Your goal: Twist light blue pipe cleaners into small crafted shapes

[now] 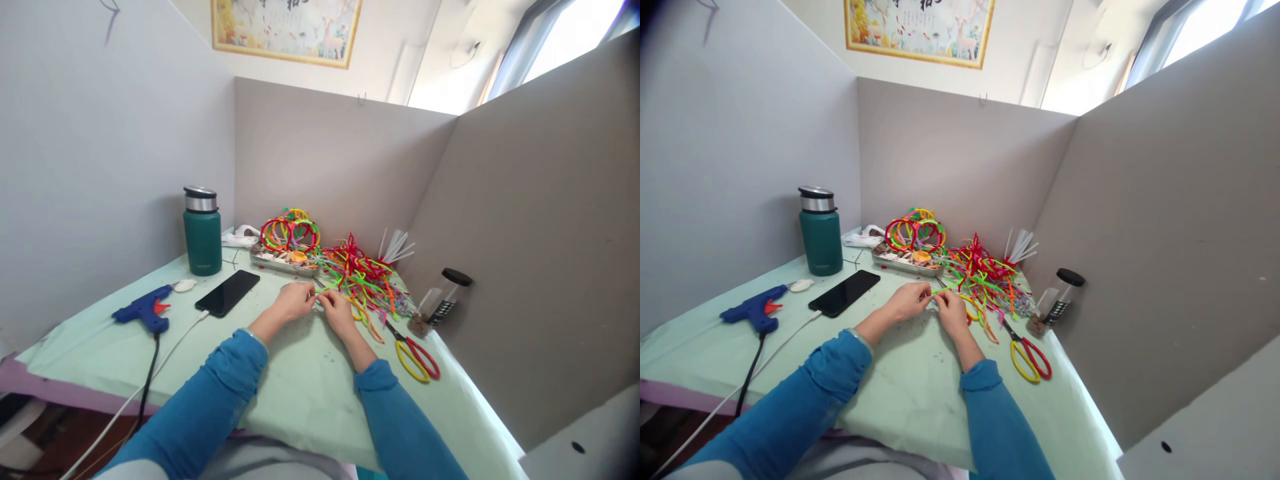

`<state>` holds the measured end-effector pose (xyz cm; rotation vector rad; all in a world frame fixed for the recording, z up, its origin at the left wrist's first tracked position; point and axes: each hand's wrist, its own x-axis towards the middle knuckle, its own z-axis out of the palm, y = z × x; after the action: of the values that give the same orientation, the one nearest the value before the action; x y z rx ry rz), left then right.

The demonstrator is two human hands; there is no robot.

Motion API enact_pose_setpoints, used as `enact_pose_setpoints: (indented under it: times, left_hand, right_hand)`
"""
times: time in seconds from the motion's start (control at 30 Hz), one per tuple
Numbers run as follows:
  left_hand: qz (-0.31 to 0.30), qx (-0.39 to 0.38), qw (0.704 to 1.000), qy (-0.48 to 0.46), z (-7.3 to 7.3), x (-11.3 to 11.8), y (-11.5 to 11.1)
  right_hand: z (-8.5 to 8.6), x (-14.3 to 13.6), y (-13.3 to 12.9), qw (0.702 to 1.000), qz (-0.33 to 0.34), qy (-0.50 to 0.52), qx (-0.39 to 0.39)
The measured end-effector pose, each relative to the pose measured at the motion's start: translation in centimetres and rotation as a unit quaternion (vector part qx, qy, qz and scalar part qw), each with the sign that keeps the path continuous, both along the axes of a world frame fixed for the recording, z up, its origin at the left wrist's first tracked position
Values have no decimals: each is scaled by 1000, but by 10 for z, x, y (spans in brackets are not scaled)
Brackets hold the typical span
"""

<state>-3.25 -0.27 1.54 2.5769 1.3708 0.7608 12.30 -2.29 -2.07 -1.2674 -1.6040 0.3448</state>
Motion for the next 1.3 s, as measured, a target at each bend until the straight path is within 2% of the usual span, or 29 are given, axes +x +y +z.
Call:
enact_pose_setpoints:
  times: [0.57, 0.87, 1.17, 1.3]
  left_hand:
    - [-5, 79, 996, 48, -1, -1, -3]
    - [-29, 32, 999, -10, -3, 0, 6]
    - [2, -26, 999, -21, -3, 0, 7]
    - [-2, -28, 999, -21, -3, 1, 9]
  right_hand:
    - [-1, 0, 1, 1000, -2, 3, -12]
    - [-3, 1, 2, 1000, 1, -3, -11]
    - [0, 0, 0, 1000, 8, 3, -16]
    - [-1, 1, 0, 1000, 10, 7, -17]
